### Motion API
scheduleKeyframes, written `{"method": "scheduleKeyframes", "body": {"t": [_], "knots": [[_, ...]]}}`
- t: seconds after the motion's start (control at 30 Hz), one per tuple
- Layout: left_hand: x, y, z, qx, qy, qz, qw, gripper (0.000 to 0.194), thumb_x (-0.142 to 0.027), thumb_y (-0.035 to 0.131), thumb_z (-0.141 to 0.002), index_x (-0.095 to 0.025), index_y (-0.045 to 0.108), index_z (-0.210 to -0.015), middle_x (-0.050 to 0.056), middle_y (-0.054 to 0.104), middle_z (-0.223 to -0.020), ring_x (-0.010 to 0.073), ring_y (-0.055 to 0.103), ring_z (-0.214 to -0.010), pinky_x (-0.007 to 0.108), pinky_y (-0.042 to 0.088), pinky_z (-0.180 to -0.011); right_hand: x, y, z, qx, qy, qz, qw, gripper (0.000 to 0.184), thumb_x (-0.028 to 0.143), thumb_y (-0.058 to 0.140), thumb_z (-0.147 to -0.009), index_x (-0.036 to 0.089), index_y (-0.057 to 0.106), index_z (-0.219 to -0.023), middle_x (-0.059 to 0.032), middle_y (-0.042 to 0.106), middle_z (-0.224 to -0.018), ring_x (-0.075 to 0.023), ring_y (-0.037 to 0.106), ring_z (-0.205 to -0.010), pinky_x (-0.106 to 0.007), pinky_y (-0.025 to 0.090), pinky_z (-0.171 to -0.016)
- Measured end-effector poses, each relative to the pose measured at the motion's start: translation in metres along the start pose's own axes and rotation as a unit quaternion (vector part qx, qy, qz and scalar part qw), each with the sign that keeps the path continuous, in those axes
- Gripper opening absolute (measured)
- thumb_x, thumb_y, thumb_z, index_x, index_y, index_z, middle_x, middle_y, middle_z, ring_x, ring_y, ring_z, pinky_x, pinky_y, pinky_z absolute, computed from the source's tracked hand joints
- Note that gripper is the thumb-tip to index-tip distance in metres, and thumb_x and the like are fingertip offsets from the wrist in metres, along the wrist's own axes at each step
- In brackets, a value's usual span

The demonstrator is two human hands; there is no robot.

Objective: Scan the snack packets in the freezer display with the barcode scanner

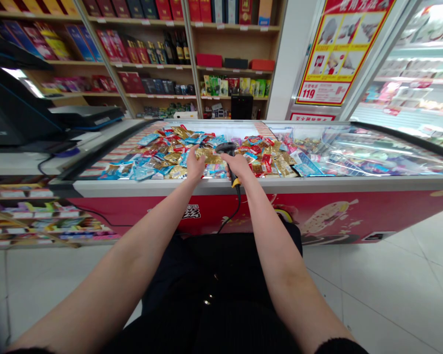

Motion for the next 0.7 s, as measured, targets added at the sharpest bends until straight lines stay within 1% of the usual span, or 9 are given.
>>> {"method": "scheduleKeyframes", "body": {"t": [0.13, 0.3, 0.47, 0.7], "knots": [[0.0025, 0.0001, -0.0009, -0.003, 0.000, 0.001, 1.000, 0.054, -0.011, 0.055, -0.081, -0.023, 0.058, -0.134, 0.008, 0.062, -0.138, 0.0245, 0.056, -0.129, 0.041, 0.039, -0.116, -0.0026, -0.0021, -0.0003, -0.005, 0.005, -0.009, 1.000, 0.030, 0.031, 0.061, -0.093, 0.019, 0.052, -0.067, 0.0021, 0.052, -0.046, -0.0109, 0.047, -0.034, -0.022, 0.040, -0.033], [0.0034, 0.0018, -0.0029, -0.001, 0.001, -0.004, 1.000, 0.055, -0.009, 0.053, -0.080, -0.023, 0.059, -0.133, 0.008, 0.062, -0.139, 0.0242, 0.054, -0.132, 0.040, 0.038, -0.117, -0.0012, 0.0010, 0.0008, 0.009, 0.005, -0.025, 1.000, 0.024, 0.028, 0.060, -0.093, 0.018, 0.054, -0.072, 0.0035, 0.051, -0.045, -0.0104, 0.046, -0.033, -0.021, 0.038, -0.033], [0.0037, 0.0021, -0.0031, -0.001, 0.003, -0.002, 1.000, 0.056, -0.009, 0.053, -0.079, -0.024, 0.058, -0.133, 0.008, 0.062, -0.138, 0.0244, 0.055, -0.129, 0.042, 0.039, -0.116, -0.0005, 0.0021, -0.0002, 0.008, 0.011, -0.020, 1.000, 0.026, 0.029, 0.059, -0.094, 0.019, 0.052, -0.071, 0.0034, 0.050, -0.043, -0.0104, 0.046, -0.032, -0.020, 0.038, -0.033], [0.0027, 0.0014, -0.0014, -0.001, -0.003, 0.002, 1.000, 0.055, -0.010, 0.053, -0.079, -0.022, 0.058, -0.132, 0.009, 0.062, -0.139, 0.0248, 0.056, -0.128, 0.042, 0.040, -0.116, -0.0018, 0.0025, -0.0014, 0.011, 0.011, -0.013, 1.000, 0.029, 0.030, 0.059, -0.095, 0.018, 0.052, -0.070, 0.0033, 0.051, -0.044, -0.0106, 0.046, -0.033, -0.021, 0.039, -0.033]]}}
Point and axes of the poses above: each hand's wrist, its own z-axis away from the middle knuckle, its own y-axis out of the palm, x = y × z, the point moved 10 cm from there along -z, towards the middle knuckle
